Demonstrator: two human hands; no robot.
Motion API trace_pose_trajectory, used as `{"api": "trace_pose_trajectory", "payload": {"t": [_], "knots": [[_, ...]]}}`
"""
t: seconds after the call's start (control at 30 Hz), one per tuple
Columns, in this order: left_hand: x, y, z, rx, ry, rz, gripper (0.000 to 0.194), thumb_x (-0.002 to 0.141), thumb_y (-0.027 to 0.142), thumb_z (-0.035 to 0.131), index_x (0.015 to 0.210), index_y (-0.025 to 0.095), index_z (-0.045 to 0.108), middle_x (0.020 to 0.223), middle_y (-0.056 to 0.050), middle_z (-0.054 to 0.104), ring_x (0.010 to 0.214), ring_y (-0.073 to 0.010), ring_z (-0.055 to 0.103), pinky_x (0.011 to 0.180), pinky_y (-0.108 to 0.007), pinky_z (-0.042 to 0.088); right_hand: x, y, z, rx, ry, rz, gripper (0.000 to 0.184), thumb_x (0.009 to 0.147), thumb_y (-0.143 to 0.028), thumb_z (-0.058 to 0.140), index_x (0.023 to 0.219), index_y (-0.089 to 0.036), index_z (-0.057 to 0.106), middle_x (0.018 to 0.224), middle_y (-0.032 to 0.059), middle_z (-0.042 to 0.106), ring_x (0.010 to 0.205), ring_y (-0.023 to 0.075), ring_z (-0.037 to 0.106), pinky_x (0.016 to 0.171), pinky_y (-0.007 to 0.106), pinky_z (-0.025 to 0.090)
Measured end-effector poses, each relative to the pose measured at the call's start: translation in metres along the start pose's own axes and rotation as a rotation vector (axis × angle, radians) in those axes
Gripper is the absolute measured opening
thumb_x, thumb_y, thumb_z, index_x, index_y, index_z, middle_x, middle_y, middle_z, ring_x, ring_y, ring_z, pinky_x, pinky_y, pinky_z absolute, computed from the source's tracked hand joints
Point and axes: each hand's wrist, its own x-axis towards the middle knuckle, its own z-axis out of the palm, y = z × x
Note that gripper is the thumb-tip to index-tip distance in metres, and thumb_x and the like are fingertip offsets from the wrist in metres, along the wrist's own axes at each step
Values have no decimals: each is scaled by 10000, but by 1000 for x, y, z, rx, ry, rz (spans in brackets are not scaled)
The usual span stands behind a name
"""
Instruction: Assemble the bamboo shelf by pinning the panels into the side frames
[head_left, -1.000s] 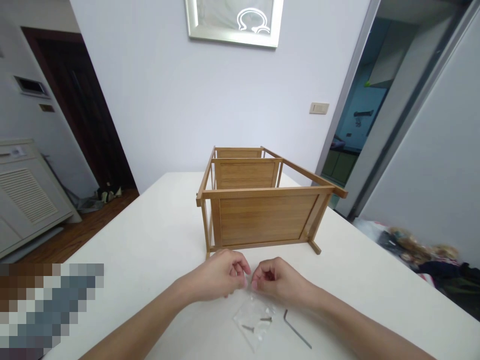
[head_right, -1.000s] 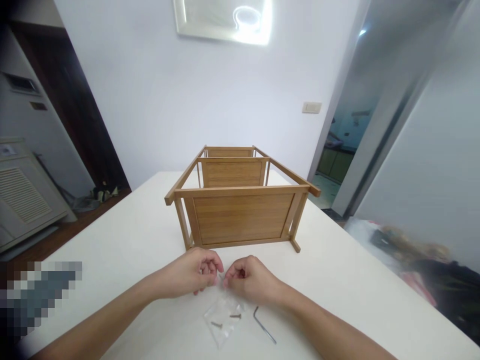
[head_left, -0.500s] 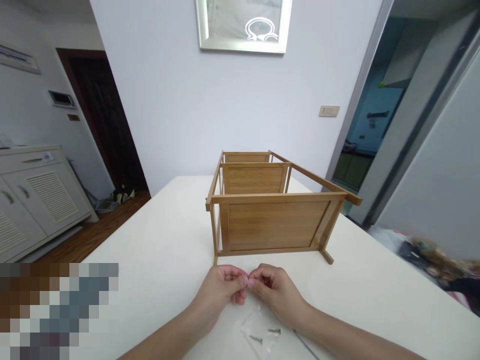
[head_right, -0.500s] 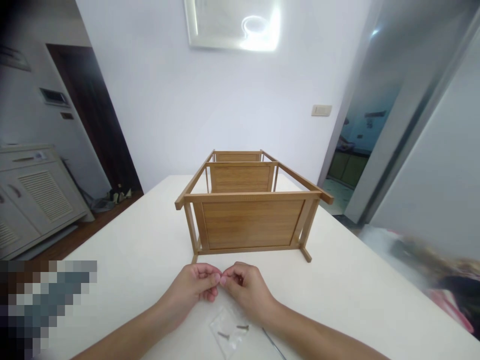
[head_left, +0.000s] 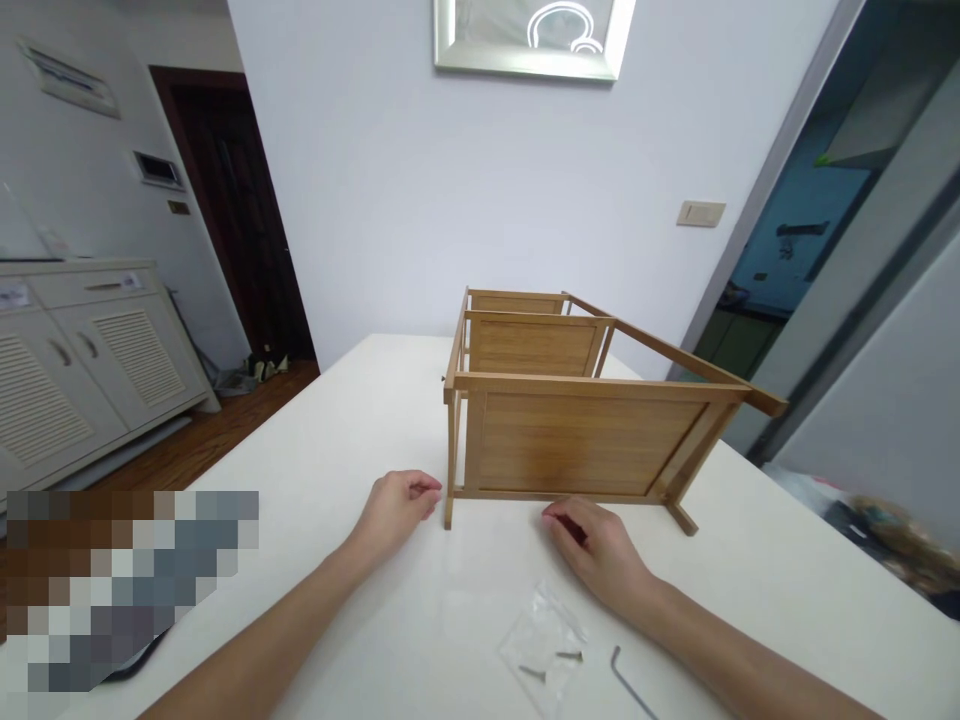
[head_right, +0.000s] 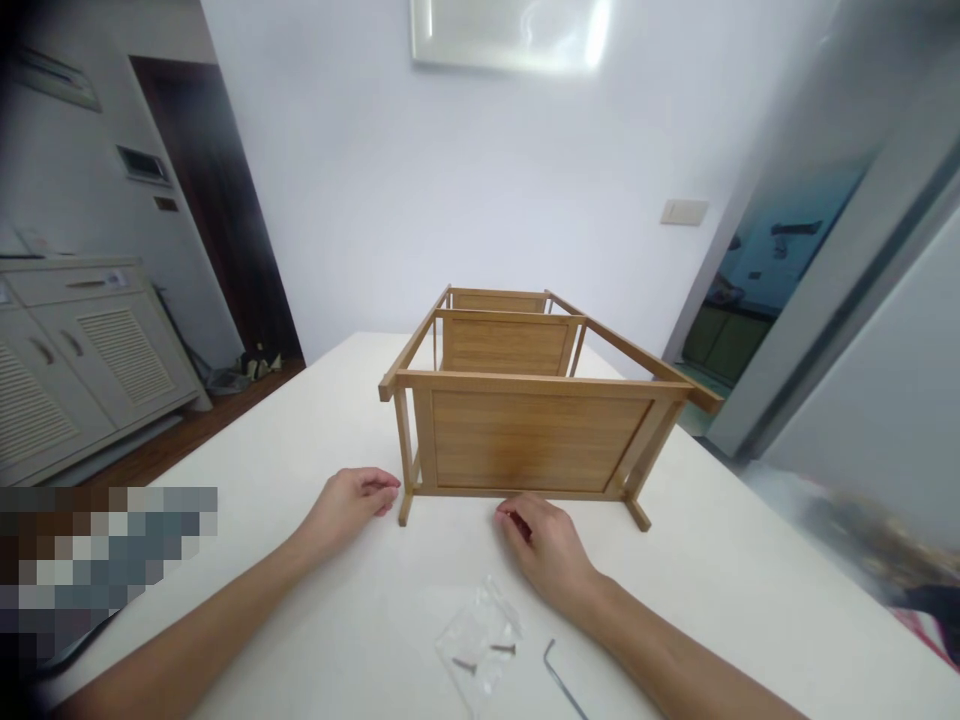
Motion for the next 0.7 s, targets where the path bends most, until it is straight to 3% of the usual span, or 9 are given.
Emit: {"api": "trace_pose_trajectory", "payload": {"t": [0.17, 0.43, 0.7], "knots": [[-1, -6, 2, 294, 79, 212, 223, 778, 237, 523, 860, 204, 728, 889, -42, 752, 833, -209, 677, 804, -338, 496, 0, 0, 5, -94, -64, -138, 282, 982, -265, 401, 934, -180, 666, 837, 68, 701, 737, 166, 636, 684, 273, 470], [-3, -2, 0, 535, 10, 286, 256, 817, 201, 455, 815, 210, 710, 818, -29, 718, 744, -185, 640, 707, -305, 464, 28, -19, 30, -324, -149, -328, 243, 1001, -244, 407, 1024, -172, 638, 896, 60, 712, 752, 156, 650, 648, 254, 418], [-4, -6, 7, 545, -10, 315, 239, 823, 206, 471, 814, 212, 710, 815, -25, 697, 725, -173, 619, 708, -292, 450, 40, -27, 47, -472, -188, -256, 232, 981, -153, 413, 1139, -138, 582, 886, 76, 711, 762, 173, 663, 613, 261, 404]]}}
